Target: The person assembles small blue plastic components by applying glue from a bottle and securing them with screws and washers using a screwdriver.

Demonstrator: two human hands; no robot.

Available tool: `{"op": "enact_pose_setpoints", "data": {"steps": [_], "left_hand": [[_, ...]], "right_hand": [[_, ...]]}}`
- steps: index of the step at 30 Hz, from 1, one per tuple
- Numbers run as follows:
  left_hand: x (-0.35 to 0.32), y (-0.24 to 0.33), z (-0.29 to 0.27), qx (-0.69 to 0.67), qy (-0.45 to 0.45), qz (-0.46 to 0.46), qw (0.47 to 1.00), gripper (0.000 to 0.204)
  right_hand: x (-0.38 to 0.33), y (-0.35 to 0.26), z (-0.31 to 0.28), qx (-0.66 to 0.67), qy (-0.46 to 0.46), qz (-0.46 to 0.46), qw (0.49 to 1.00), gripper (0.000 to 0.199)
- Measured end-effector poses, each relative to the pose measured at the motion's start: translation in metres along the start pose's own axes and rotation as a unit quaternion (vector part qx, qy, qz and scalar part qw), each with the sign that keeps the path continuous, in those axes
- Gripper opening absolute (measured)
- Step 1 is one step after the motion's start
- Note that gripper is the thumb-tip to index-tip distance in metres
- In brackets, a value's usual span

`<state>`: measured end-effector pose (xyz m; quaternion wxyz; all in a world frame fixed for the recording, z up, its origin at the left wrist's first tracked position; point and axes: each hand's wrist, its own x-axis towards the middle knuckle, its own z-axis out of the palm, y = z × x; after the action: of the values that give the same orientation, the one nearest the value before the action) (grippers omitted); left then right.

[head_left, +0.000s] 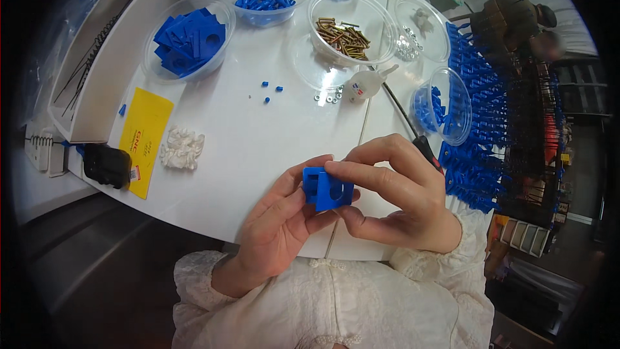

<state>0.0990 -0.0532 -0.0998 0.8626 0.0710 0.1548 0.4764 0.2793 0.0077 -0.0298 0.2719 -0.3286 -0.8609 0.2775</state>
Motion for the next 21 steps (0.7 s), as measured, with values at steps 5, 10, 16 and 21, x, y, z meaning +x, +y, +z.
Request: {"op": "enact_pose_setpoints", "data": {"steps": [5, 10, 16, 21], "left_hand": [[0.001, 0.002, -0.006, 0.005, -0.005, -0.012, 1.000, 0.048], [0.004, 0.003, -0.010, 0.012, -0.015, -0.016, 1.000, 0.047], [0.005, 0.006, -0.011, -0.009, 0.009, -0.038, 0.999, 0.048], [0.004, 0.008, -0.013, -0.026, -0.005, -0.047, 0.999, 0.047]], "right_hand": [[0.000, 0.008, 0.003, 0.003, -0.016, 0.007, 1.000, 0.050], [-0.001, 0.010, 0.002, 0.036, -0.015, 0.037, 0.999, 0.051], [0.001, 0.017, 0.004, 0.029, -0.019, 0.003, 0.999, 0.047], [-0.002, 0.017, 0.008, 0.017, -0.005, 0.010, 1.000, 0.042]]}}
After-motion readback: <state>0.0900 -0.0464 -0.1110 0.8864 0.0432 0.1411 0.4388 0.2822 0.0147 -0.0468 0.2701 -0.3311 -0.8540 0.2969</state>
